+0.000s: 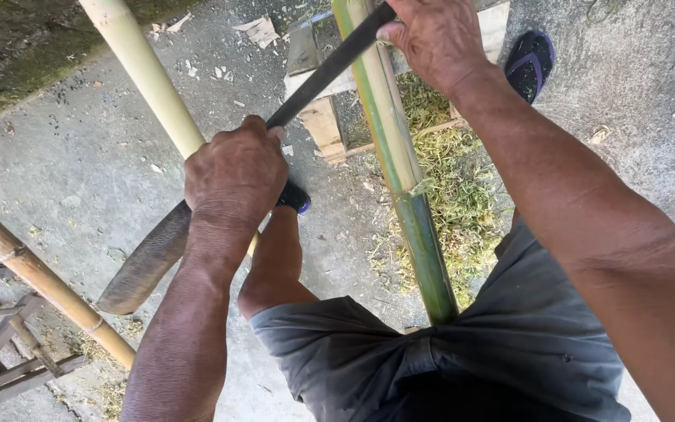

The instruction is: Shaving outer layer of a bamboo stalk using a large blade.

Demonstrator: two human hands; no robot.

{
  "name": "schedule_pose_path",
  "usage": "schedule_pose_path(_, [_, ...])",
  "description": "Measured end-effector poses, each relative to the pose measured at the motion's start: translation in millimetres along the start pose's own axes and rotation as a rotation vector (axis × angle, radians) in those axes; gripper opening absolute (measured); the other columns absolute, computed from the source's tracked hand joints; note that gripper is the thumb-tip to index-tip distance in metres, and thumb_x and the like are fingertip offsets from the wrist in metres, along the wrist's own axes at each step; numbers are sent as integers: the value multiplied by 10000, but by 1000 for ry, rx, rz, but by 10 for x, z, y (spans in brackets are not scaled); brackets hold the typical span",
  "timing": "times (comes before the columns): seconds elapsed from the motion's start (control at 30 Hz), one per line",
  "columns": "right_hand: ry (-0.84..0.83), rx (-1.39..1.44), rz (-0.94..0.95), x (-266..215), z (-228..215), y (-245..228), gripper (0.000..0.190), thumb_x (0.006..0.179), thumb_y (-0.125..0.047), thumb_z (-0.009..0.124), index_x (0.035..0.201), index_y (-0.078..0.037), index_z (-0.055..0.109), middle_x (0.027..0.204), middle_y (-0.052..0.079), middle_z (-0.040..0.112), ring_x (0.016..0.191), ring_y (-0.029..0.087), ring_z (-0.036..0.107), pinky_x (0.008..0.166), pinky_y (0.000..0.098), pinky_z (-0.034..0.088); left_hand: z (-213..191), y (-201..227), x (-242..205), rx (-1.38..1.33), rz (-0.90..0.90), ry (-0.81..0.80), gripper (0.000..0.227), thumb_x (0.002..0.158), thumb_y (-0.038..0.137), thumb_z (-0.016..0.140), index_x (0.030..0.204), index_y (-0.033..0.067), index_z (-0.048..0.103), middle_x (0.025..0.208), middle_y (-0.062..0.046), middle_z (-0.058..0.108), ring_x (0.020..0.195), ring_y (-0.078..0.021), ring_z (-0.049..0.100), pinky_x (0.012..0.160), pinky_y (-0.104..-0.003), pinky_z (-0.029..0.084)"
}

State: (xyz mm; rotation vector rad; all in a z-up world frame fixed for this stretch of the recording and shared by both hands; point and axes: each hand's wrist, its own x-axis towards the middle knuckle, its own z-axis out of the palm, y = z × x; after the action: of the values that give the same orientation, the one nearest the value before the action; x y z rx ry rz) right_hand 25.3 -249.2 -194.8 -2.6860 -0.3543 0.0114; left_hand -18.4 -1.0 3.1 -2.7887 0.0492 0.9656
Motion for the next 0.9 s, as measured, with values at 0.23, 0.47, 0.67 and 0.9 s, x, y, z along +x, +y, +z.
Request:
schedule_pose_path(0.23, [200, -4, -144, -533, 166, 26, 513, 1078, -409, 622, 1486, -103, 572, 1412, 113, 649, 1397, 266, 507, 1151, 476, 337, 110, 92, -384, -37, -33, -141, 434, 1098, 439, 359, 1152, 107, 633, 841, -121, 718, 786, -232, 737, 774, -464, 608])
schedule_pose_path(0.47, [55, 88, -39, -1052, 99, -153, 558, 1037, -411, 610, 1504, -107, 575, 1431, 139, 633, 1387, 290, 485, 1098, 489, 331, 331, 139, -723, -34, -8, -178, 423, 1088, 429, 359, 1166, 113, 630, 919, -134, 729, 858, -243, 739, 837, -475, 588])
schedule_pose_path(0.67, [37, 71, -5, -1471, 139, -246, 562, 1038, -418, 594, 1512, -118, 567, 1447, 136, 612, 1413, 299, 457, 1100, 481, 333, 489, 165, -962, -41, 26, -206, 382, 1092, 397, 383, 1107, 102, 625, 862, -122, 743, 835, -254, 756, 815, -479, 592])
schedule_pose_path(0.9, [-50, 137, 87, -1848, -119, -455, 587, 995, -421, 639, 1486, -107, 572, 1412, 101, 622, 1409, 269, 490, 1142, 486, 355, 654, 151, -1163, -22, 116, -169, 351, 1067, 363, 444, 1067, 71, 639, 918, -146, 714, 838, -285, 756, 760, -458, 611])
